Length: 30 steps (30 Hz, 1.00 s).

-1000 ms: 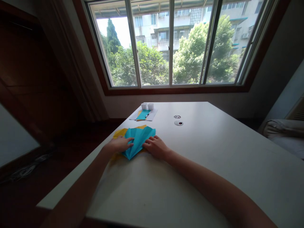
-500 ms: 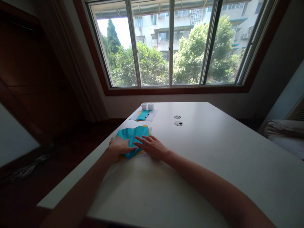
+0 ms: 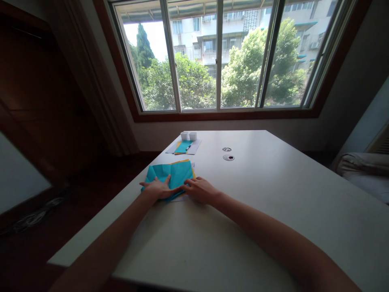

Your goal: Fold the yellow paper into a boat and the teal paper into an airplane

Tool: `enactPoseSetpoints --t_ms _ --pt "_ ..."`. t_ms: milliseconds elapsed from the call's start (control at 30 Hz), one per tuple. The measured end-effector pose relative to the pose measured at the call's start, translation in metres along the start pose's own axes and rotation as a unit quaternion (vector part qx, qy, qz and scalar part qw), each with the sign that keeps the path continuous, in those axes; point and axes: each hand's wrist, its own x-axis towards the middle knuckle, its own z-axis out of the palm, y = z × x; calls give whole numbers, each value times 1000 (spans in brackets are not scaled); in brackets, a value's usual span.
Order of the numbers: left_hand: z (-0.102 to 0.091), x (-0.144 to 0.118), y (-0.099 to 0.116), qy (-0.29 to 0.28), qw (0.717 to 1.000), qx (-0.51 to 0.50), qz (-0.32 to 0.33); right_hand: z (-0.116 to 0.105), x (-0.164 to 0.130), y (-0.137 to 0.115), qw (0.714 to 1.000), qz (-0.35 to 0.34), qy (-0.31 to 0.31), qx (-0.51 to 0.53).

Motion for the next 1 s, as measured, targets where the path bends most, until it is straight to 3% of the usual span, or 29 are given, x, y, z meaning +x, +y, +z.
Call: enactPoseSetpoints --t_ms 100,167,333,533,667,833,1000 --pt "-6 -2 3 -74 992 7 -97 -3 -6 -2 999 8 -23 24" --pt "-9 -2 3 -79 993 -2 -93 -4 -11 -3 998 7 -29 47" --pt "-11 4 -2 -38 997 23 -57 -7 -15 -6 995 37 -21 85" --pt "-6 18 -8 32 993 74 -85 0 0 -8 994 60 -28 86" --pt "-1 20 -7 99 987 115 -42 11 13 -10 996 56 -16 66" --pt "5 21 -4 71 991 102 -52 13 23 -16 999 42 -21 19" --pt "15 25 -9 54 997 26 -55 2 22 -21 999 35 -13 24"
